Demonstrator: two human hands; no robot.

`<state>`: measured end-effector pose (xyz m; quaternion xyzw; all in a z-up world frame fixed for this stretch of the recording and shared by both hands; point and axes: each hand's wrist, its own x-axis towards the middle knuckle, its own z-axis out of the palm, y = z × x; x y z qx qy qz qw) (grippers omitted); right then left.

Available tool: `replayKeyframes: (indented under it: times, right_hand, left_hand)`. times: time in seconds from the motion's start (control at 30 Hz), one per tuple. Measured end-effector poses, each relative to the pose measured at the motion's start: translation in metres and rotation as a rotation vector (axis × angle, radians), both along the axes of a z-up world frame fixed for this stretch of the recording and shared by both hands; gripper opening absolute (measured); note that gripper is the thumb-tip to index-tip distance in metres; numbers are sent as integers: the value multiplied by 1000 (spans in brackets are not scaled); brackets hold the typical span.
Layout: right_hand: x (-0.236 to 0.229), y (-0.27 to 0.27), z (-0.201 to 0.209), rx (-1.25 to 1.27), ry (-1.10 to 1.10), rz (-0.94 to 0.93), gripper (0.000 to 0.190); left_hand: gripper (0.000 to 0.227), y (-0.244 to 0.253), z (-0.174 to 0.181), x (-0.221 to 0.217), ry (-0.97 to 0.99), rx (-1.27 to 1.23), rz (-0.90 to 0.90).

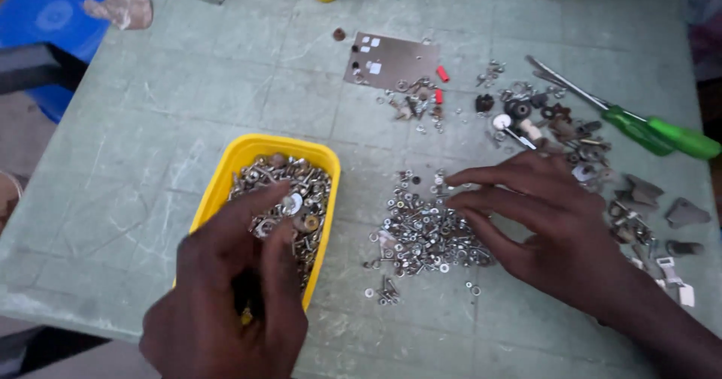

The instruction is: Sorting various small metal hardware components like washers, nuts, and screws from a pile into a storage container.

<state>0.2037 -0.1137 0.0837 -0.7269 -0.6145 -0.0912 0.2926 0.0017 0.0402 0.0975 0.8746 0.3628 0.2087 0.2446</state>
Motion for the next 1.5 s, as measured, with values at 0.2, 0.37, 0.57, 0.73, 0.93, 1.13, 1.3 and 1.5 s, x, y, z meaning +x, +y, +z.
replayKeyframes:
  times: [0.2, 0.37, 0.57, 0.73, 0.93, 1.13, 1.3, 1.5]
  right_hand:
    - [2, 13, -28, -72, -23, -47, 15]
    - [0, 29, -40, -175, -11, -88, 14]
    - [3, 37, -35, -177, 24, -107, 11]
    - [-5, 50, -1, -88, 148, -14, 12]
    - [-28, 87, 48, -59, -14, 89, 19]
    - [-22, 97, 37, -71, -129, 58, 19]
    - [-8, 74, 23, -162, -182, -18, 13]
    - [10, 56, 2, -325, -108, 17, 9]
  left_hand:
    - [40, -19, -10, 19, 361, -608, -313]
    - [22, -50, -63, 10, -395, 115, -576]
    - [23, -49, -123, -1, -158, 380, -440]
    - [25, -59, -150, -6, -153, 399, -422]
    - [41, -55, -127, -7, -140, 462, -327]
    - [27, -61, -118, -6, -131, 390, -140]
    - [24, -60, -112, -7, -86, 318, -172]
    - [10, -44, -103, 1, -219, 500, -133]
